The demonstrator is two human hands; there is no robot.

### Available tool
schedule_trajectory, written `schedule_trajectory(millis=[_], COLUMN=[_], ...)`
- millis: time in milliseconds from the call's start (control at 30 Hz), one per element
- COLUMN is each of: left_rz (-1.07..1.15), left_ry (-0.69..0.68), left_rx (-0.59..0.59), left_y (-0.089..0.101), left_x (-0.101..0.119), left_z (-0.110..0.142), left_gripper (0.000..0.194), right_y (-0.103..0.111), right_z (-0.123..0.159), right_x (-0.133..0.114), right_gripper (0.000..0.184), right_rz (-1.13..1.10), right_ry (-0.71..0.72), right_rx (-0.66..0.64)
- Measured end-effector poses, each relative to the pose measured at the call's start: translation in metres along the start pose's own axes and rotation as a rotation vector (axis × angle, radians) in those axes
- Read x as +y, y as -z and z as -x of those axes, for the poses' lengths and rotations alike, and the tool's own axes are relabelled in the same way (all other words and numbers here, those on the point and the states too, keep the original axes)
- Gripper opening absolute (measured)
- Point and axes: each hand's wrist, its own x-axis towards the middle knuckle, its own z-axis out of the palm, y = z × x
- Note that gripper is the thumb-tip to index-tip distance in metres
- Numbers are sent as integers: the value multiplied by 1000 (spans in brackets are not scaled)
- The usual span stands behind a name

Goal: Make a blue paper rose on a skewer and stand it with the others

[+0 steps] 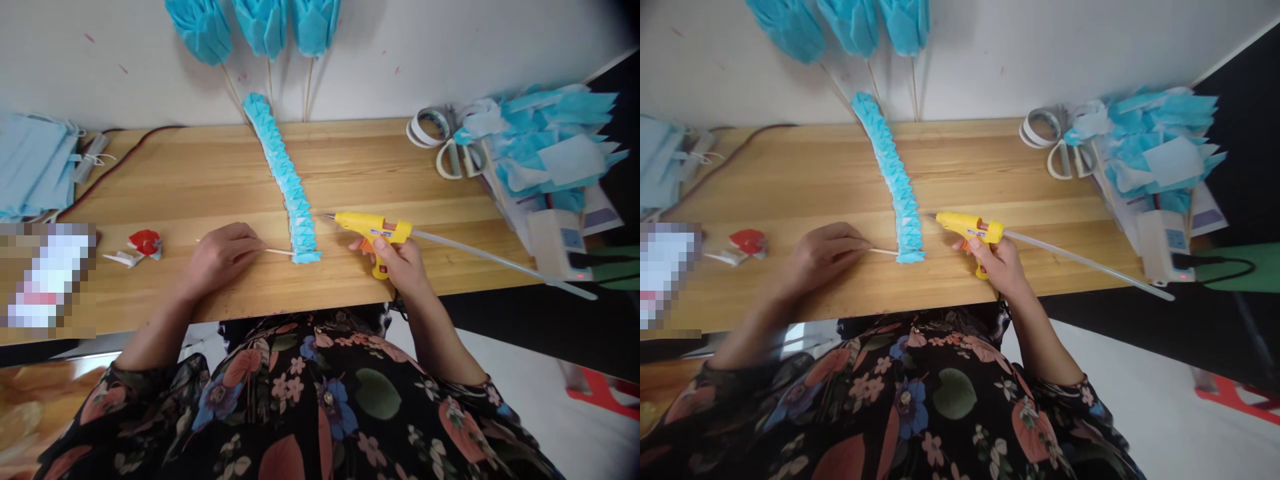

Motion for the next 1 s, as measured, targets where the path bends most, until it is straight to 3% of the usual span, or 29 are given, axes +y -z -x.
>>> schedule_trajectory(millis=[633, 900, 1000], left_rz=[-78, -57, -73], left_ry=[-36, -18, -22], left_rx=[25, 44, 57], left_y=[0, -2, -4], left_x=[2, -2, -4], left_z=[1, 4, 6], left_gripper=[25, 26, 25], right_y=[-1, 7, 9], right_z=[0, 11, 12], right_x=[0, 0, 1], right_gripper=[45, 46, 46], right_rz=[-38, -28, -6], right_ry=[6, 30, 38], right_rx=[3, -226, -258])
